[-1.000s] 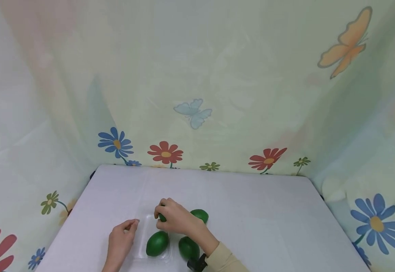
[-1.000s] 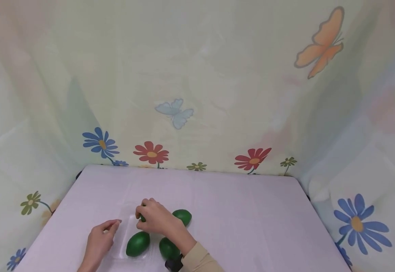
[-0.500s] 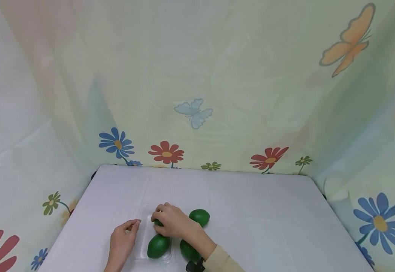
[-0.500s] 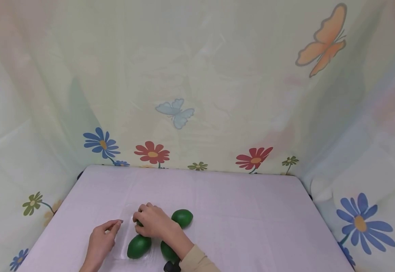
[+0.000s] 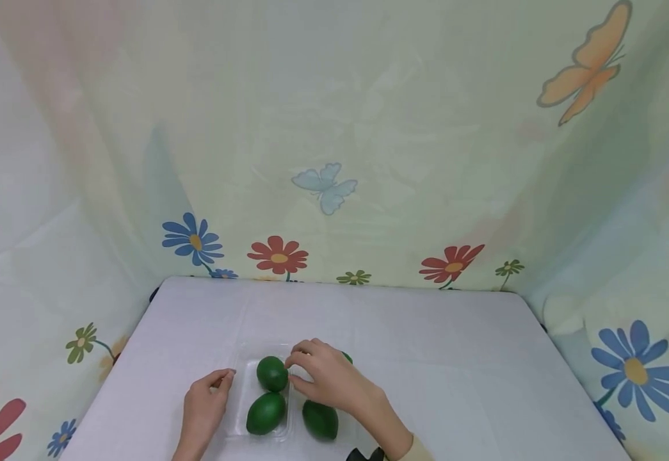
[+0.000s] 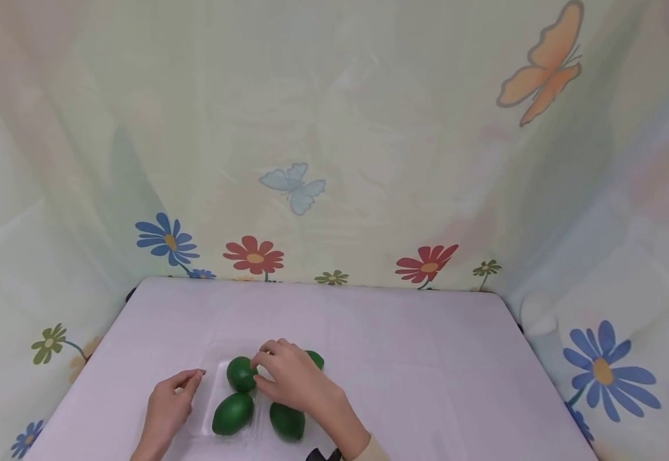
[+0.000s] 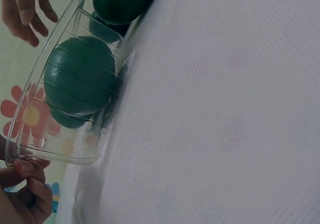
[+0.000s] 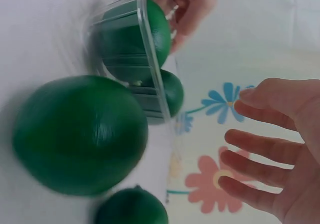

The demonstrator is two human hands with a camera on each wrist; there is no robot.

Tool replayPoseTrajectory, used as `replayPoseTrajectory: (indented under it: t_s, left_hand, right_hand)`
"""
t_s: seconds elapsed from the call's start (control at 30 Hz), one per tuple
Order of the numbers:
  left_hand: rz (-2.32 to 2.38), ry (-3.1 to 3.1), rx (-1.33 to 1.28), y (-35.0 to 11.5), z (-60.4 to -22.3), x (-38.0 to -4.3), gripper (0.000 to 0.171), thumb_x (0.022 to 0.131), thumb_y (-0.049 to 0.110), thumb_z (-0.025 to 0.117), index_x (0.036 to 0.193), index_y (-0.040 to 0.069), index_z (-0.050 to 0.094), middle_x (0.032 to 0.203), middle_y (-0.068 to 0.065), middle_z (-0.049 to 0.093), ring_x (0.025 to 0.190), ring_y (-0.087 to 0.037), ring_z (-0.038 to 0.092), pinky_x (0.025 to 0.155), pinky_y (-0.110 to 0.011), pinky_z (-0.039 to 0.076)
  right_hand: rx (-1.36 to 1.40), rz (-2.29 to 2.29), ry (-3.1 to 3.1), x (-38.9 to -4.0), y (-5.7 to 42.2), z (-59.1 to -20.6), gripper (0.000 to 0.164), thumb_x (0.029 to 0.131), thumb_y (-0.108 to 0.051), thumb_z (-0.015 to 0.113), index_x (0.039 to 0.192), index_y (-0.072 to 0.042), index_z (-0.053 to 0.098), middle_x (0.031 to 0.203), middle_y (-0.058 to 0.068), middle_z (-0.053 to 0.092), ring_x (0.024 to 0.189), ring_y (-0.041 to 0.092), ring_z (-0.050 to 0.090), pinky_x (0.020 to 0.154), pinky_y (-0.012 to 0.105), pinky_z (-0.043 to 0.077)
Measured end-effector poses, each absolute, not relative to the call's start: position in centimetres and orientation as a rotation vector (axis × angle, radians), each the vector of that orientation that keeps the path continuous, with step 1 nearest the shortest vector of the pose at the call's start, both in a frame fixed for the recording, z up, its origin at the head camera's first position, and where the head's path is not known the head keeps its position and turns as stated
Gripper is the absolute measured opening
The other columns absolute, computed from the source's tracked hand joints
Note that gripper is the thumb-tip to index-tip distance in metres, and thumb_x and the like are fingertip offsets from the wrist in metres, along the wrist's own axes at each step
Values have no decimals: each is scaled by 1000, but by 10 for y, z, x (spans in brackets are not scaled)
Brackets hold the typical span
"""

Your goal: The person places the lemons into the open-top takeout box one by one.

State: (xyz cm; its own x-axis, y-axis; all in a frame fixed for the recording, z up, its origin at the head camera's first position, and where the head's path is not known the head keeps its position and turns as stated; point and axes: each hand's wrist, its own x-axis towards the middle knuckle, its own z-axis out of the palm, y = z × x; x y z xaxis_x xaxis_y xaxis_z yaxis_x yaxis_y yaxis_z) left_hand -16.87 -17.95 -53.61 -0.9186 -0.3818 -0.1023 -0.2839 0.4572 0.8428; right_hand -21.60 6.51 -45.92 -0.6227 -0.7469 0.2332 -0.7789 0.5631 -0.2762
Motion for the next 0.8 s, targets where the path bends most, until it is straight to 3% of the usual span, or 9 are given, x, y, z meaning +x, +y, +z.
replayPoseTrajectory:
  t_s: [0.27,0.57,0.8]
  left_hand:
    - [-1453,-2600,576,-183,-533,-170,33,102,17,60,121,-9,70,88,-12,68,58,-14,56,48,-24,44]
    - [-1458,-2624,589,-183,-536,-168,33,101,17,60,121,-7,71,89,-12,68,65,-16,53,51,-25,42]
    - [-1473,-2615,619,-180,-537,-170,32,101,17,60,121,-6,71,87,-10,67,62,-15,54,50,-25,42]
  right_hand:
    - [1253,509,-2642,-208,94,-460,19,91,-19,79,110,-16,74,113,0,70,99,16,63,82,25,56]
    - [1091,462,-2810,-233,113,-491,50,88,-28,83,133,-16,64,134,11,62,120,30,61,102,53,52]
    - [1091,446,-2918,-248,112,-516,65,85,-38,85,141,-18,59,144,18,54,127,36,56,98,56,52]
